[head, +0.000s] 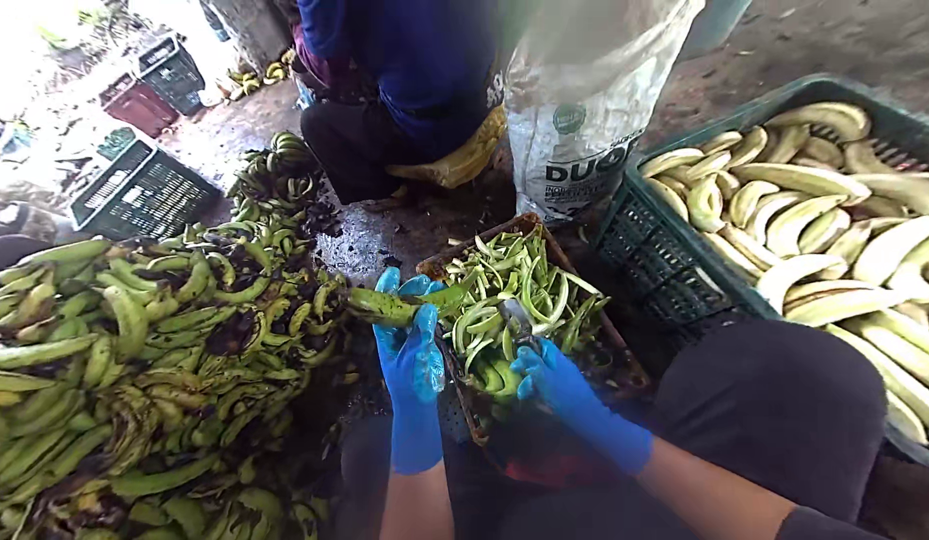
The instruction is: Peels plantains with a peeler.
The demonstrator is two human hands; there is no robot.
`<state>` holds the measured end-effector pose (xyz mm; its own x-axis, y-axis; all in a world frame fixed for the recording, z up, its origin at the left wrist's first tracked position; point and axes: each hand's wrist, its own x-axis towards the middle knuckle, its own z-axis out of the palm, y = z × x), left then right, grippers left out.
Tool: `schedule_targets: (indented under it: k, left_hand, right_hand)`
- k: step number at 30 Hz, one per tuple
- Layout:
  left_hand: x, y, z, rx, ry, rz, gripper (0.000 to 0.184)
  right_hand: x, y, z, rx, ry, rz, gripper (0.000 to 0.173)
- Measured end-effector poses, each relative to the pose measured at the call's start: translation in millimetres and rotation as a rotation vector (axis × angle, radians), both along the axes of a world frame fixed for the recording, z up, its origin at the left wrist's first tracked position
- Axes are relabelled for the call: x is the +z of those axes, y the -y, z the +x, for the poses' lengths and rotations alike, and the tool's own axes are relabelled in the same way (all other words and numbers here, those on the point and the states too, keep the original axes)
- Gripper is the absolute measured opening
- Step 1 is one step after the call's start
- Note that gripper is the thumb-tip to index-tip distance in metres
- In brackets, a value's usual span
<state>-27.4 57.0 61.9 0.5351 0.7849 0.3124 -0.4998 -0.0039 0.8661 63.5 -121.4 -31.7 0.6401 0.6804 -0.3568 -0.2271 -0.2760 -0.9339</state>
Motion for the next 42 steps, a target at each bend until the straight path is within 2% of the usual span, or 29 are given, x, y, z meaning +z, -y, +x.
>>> schedule_targets:
  k: [2, 4, 5, 6, 7, 8, 10, 11, 13, 14, 15, 18, 20, 21, 23, 25, 28, 29, 30, 33, 35, 39, 41, 42]
  left_hand:
    - [1.2, 8.7, 8.5, 0.042, 0.012, 0.025, 0.055]
    - [-10.3, 18.3, 10.8, 0.049, 0.02, 0.02, 0.056]
    - [-15.3, 22.5, 11.6, 0.038, 0.04, -0.011, 0.057]
    - [-18.0, 25.3, 12.9, 0.028, 0.061, -0.038, 0.057]
    - [-18.8, 26.9, 13.5, 0.022, 0.068, -0.054, 0.056]
    - [-17.7, 27.3, 12.3, 0.008, 0.066, -0.069, 0.056]
    - [-12.2, 21.3, 6.9, -0.127, 0.097, -0.159, 0.063]
    - [-6.7, 12.4, 5.7, -0.234, 0.105, -0.23, 0.068]
    - [8.2, -1.4, 9.9, -0.349, 0.056, -0.383, 0.056]
    - [14.5, -5.2, 12.8, -0.369, 0.025, -0.458, 0.053]
    - [18.9, -10.7, 17.0, -0.407, -0.01, -0.5, 0.054]
    - [28.9, -24.6, 36.5, -0.489, -0.068, -0.519, 0.06]
    - [29.9, -26.5, 46.8, -0.43, -0.09, -0.453, 0.049]
    - [28.1, -25.3, 50.2, -0.427, -0.09, -0.413, 0.044]
    - [20.8, -16.8, 54.8, -0.437, -0.117, -0.358, 0.047]
    - [10.6, -5.0, 56.5, -0.481, -0.112, -0.471, 0.043]
    - [4.7, -4.8, 54.1, -0.497, -0.107, -0.556, 0.037]
    - [4.5, -12.0, 53.8, -0.499, -0.094, -0.549, 0.044]
    - [4.2, -20.0, 53.2, -0.474, -0.095, -0.516, 0.048]
    - [-4.0, -36.6, 52.7, -0.286, -0.143, -0.333, 0.045]
    - [-6.5, -35.0, 55.8, -0.284, -0.125, -0.337, 0.046]
    - [-5.4, -11.2, 60.8, -0.541, -0.228, -0.412, 0.042]
    - [-7.5, -7.9, 62.1, -0.583, -0.257, -0.451, 0.046]
    - [-7.6, -11.1, 64.1, -0.568, -0.224, -0.452, 0.047]
  right_hand:
    - [41.2, -5.5, -6.3, -0.016, 0.134, 0.282, 0.057]
    - [79.8, -8.3, -8.0, -0.041, 0.331, 0.688, 0.056]
    - [92.7, -8.7, -3.4, -0.034, 0.434, 0.803, 0.054]
    - [96.8, -8.9, 3.4, -0.023, 0.531, 0.814, 0.054]
    - [88.8, -7.7, 9.0, 0.008, 0.608, 0.704, 0.051]
    - [72.6, -4.8, 11.2, 0.081, 0.585, 0.49, 0.047]
    - [42.0, 0.1, 13.1, 0.345, 0.209, 0.009, 0.042]
    - [34.9, -1.3, 14.9, 0.408, 0.041, -0.099, 0.042]
    - [46.3, 0.2, 28.6, 0.434, -0.045, -0.043, 0.041]
    - [57.8, 0.2, 41.2, 0.411, 0.045, 0.07, 0.039]
    - [68.7, -4.7, 60.1, 0.377, 0.236, 0.176, 0.04]
    - [87.3, -27.7, 120.2, 0.225, 1.173, 0.307, 0.051]
    - [92.6, -31.1, 125.2, 0.2, 1.394, 0.358, 0.049]
    - [90.8, -30.6, 117.9, 0.211, 1.409, 0.357, 0.048]
    - [84.3, -37.5, 113.8, 0.158, 1.422, 0.326, 0.044]
    - [83.6, -55.5, 136.1, -0.023, 1.501, 0.284, 0.038]
    - [86.4, -70.2, 165.5, -0.134, 1.441, 0.073, 0.048]
    - [86.8, -70.7, 165.7, -0.132, 1.405, 0.056, 0.051]
    - [85.7, -68.5, 158.8, -0.088, 1.374, 0.075, 0.053]
    - [72.3, -51.2, 119.3, 0.191, 1.269, 0.254, 0.049]
    - [66.7, -45.3, 104.9, 0.266, 1.223, 0.296, 0.049]
    - [71.1, -62.4, 146.2, -0.097, 1.419, 0.18, 0.042]
    - [75.6, -65.6, 167.3, -0.216, 1.39, 0.052, 0.048]
    - [78.2, -64.8, 167.0, -0.206, 1.348, 0.03, 0.049]
